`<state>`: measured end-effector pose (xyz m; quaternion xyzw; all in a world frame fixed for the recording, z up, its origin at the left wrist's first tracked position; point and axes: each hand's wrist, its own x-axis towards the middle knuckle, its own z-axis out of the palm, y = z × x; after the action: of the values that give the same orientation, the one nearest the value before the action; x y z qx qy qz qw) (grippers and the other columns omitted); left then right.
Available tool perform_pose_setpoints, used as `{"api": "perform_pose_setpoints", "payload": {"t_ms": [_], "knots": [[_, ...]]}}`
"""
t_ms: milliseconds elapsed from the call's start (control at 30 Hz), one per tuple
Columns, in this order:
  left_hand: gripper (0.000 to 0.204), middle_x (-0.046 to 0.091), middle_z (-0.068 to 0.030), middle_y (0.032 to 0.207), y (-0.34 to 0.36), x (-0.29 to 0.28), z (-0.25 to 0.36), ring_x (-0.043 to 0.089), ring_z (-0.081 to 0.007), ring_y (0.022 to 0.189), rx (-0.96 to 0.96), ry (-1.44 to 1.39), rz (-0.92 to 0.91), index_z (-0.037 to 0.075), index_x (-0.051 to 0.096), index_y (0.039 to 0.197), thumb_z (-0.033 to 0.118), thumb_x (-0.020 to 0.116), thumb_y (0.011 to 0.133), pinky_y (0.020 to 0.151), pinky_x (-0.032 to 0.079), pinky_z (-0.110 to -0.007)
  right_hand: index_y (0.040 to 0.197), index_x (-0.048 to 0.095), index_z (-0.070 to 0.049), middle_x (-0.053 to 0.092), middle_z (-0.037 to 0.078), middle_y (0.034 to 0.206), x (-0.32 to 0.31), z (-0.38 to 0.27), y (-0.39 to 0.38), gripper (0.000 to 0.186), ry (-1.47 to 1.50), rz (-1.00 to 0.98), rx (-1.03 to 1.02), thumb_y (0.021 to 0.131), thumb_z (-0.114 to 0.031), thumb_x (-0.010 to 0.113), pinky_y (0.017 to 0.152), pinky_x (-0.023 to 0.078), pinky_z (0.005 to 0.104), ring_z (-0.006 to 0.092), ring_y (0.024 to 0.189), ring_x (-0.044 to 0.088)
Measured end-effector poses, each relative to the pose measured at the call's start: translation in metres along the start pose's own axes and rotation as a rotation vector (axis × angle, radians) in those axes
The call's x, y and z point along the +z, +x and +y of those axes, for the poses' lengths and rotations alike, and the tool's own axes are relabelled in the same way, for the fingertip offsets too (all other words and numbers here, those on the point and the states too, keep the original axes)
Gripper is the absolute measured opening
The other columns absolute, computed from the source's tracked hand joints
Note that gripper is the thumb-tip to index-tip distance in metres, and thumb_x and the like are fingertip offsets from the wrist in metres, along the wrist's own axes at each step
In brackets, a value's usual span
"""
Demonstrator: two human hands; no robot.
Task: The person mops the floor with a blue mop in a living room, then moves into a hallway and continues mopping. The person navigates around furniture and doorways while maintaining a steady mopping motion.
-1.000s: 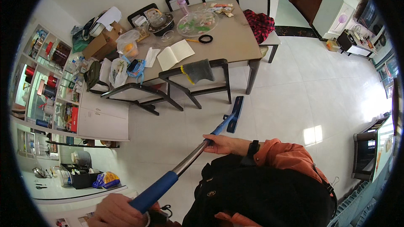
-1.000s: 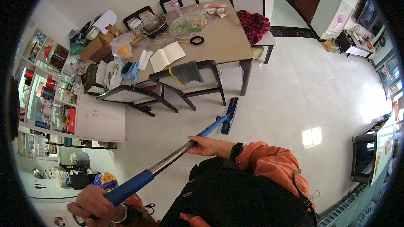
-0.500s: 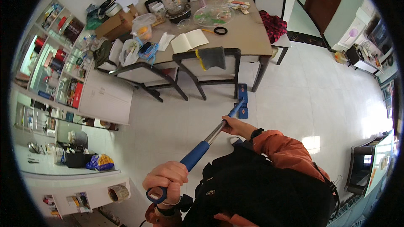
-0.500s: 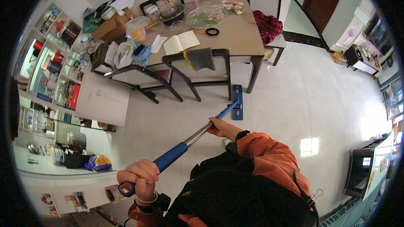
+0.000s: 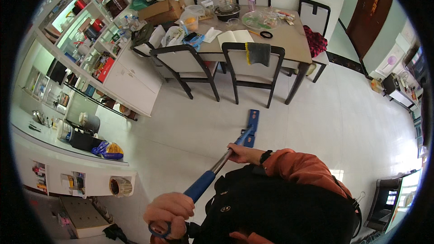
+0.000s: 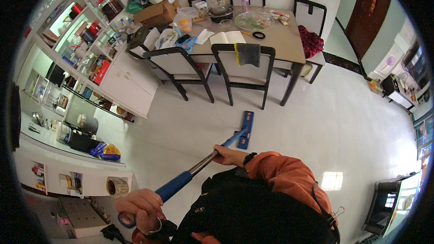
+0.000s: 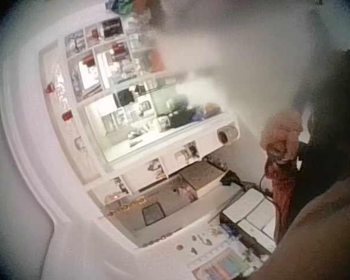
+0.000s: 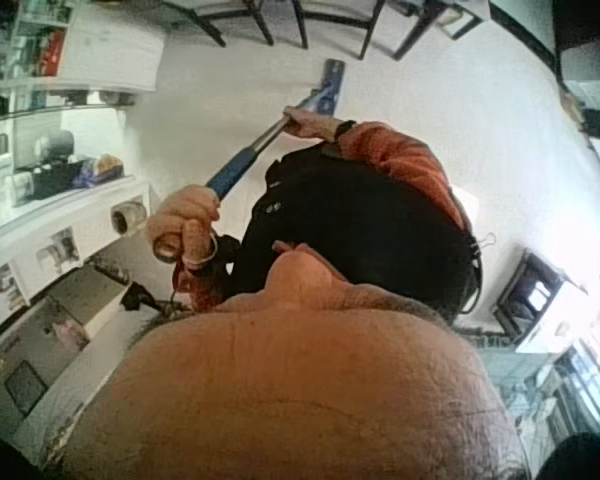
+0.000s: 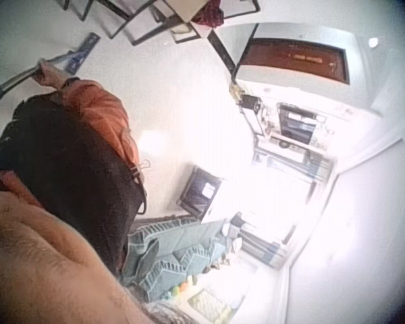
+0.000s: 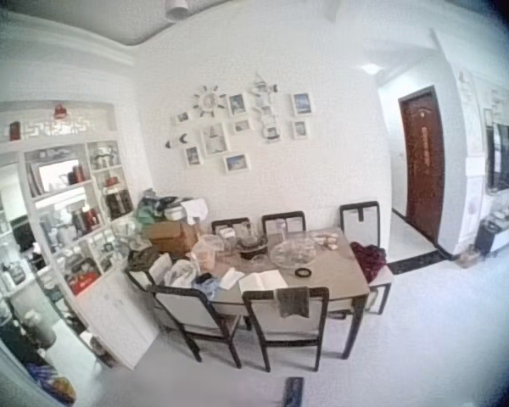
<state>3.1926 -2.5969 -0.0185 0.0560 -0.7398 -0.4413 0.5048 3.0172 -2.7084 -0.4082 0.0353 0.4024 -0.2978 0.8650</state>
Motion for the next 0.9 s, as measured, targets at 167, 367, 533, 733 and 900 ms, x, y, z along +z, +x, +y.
{"api": "perform_pose_setpoints", "payload": {"t_ms": [167, 367, 533, 733, 900], "knots": [[0.019, 0.058, -0.014, 0.059, 0.011, 0.012, 0.004, 0.056, -0.0227, 0.047, -0.149, 0.339, 0.22, 0.005, 0.044, 0.076, 0.003, 0.062, 0.08, 0.048, 0.049, -0.037, 0.074, 0.047, -0.007, 0.054, 0.004, 0.075, 0.047, 0.011, 0.072, 0.019, -0.139, -0.172, 0.185, 0.086, -0.02, 0.055, 0.073, 0.052, 0.0267, 0.0146, 0.069, 0.056], [0.024, 0.058, -0.0105, 0.059, 0.038, -0.033, -0.049, 0.057, -0.0205, 0.048, -0.145, 0.481, 0.208, 0.007, 0.046, 0.079, 0.01, 0.069, 0.076, 0.048, 0.048, -0.03, 0.088, 0.056, 0.0, 0.061, 0.006, 0.08, 0.1, -0.006, 0.084, 0.023, -0.254, -0.341, 0.171, 0.089, -0.023, 0.057, 0.07, 0.053, 0.0276, 0.0153, 0.077, 0.06], [0.032, 0.047, -0.0049, 0.053, 0.094, -0.06, -0.109, 0.047, -0.0141, 0.041, -0.1, 0.531, 0.617, 0.009, 0.034, 0.086, 0.022, 0.063, 0.088, 0.043, 0.042, -0.026, 0.108, 0.055, -0.004, 0.064, 0.006, 0.088, 0.083, -0.178, 0.039, 0.028, -0.996, -0.07, -0.726, 0.092, -0.027, 0.054, 0.068, 0.052, 0.0304, 0.0156, 0.08, 0.062], [0.013, 0.046, -0.0028, 0.053, 0.185, -0.107, -0.197, 0.044, -0.0105, 0.04, -0.185, 0.672, 0.754, 0.008, 0.04, 0.084, 0.01, 0.051, 0.092, 0.045, 0.041, -0.023, 0.111, 0.053, -0.01, 0.057, 0.012, 0.112, 0.023, -0.471, -0.077, 0.045, -1.772, 0.728, -1.666, 0.072, -0.023, 0.074, 0.086, 0.045, 0.0417, 0.0341, 0.099, 0.056], [0.013, 0.045, -0.0016, 0.053, 0.24, -0.138, -0.238, 0.043, -0.0095, 0.039, -0.171, 0.638, 0.743, 0.008, 0.04, 0.083, 0.007, 0.051, 0.09, 0.043, 0.038, -0.021, 0.117, 0.05, -0.013, 0.062, 0.015, 0.099, -0.022, -0.543, -0.091, 0.047, -2.242, 0.75, -0.835, 0.075, -0.021, 0.069, 0.081, 0.047, 0.0426, 0.0349, 0.096, 0.059]]}}
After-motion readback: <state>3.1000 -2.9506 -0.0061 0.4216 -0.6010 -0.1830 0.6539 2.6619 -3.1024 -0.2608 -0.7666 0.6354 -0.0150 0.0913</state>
